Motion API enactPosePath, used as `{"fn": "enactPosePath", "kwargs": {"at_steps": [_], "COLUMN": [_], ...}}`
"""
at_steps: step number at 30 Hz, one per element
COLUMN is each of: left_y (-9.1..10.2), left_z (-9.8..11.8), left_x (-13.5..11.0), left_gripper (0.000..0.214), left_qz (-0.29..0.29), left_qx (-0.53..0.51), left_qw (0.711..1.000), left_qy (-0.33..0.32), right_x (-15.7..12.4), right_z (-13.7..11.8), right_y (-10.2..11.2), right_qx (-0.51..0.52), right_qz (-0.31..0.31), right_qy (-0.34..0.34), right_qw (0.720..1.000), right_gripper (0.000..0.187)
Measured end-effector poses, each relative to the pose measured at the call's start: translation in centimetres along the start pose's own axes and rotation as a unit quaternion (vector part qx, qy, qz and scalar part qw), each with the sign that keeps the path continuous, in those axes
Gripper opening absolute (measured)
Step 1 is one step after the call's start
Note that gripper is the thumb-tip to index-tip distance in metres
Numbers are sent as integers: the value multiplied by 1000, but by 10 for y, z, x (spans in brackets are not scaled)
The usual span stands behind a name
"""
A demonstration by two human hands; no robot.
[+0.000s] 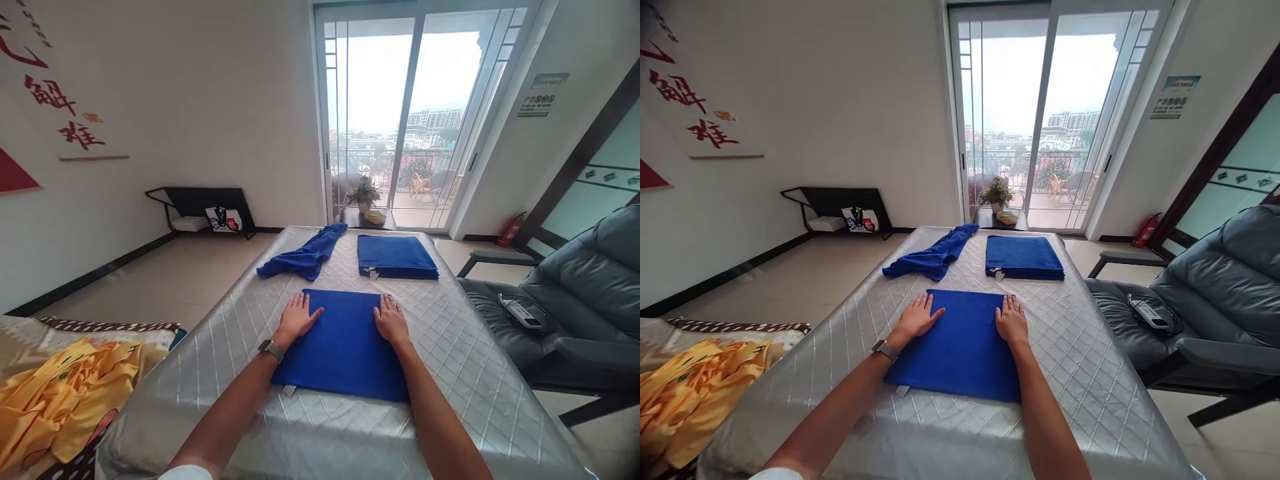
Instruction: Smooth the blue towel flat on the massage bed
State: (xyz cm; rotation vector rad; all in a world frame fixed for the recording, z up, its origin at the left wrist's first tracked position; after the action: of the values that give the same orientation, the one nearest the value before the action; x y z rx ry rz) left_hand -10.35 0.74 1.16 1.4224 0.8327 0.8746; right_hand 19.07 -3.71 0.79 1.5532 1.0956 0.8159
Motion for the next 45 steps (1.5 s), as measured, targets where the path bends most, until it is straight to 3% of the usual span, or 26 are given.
{"fn": "enactPosePath", "kwargs": {"at_steps": [2, 8, 10, 12, 15, 23, 26, 29, 45], "left_y": [7, 7, 1, -6, -13, -12, -12, -14, -11], "left_z": [28, 163, 188, 193, 169, 44, 14, 4, -4], "left_x": [14, 78, 91, 95, 87, 39, 28, 24, 21], "left_gripper": [90, 68, 63, 62, 64, 74, 76, 81, 82], "left_qz": [27, 108, 115, 113, 110, 87, 88, 97, 95], "left_qx": [8, -85, -112, -128, -123, -90, -78, -70, -105], "left_qw": [1000, 961, 955, 956, 962, 986, 991, 992, 990], "left_qy": [-2, -238, -249, -238, -219, -108, -66, -44, -7], "right_x": [0, 2, 2, 2, 4, 7, 8, 9, 11], "right_z": [0, 4, 6, 8, 7, 3, 4, 5, 9], "right_y": [-1, -5, -6, -7, -7, -5, -6, -7, -7], "right_qx": [5, -16, -31, -41, -40, -29, -33, -40, -63], "right_qz": [2, 9, 16, 22, 23, 13, 12, 14, 21], "right_qy": [-5, 9, 26, 32, 16, -12, -14, -14, -12], "right_qw": [1000, 1000, 999, 998, 999, 999, 999, 999, 998], "right_gripper": [67, 65, 65, 65, 63, 69, 69, 69, 68]}}
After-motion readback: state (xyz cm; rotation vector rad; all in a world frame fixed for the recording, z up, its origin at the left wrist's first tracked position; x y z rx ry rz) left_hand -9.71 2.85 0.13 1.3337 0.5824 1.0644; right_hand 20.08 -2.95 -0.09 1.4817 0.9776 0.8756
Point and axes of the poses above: each hand's wrist, its own x-axis towards the middle knuckle, its own y-axis out of the back of the hand, z = x × y, the point moved 2 cm from there along x, towards the middle knuckle, and after that the axes turned 15 degrees about -y, right-handed, at the moved point
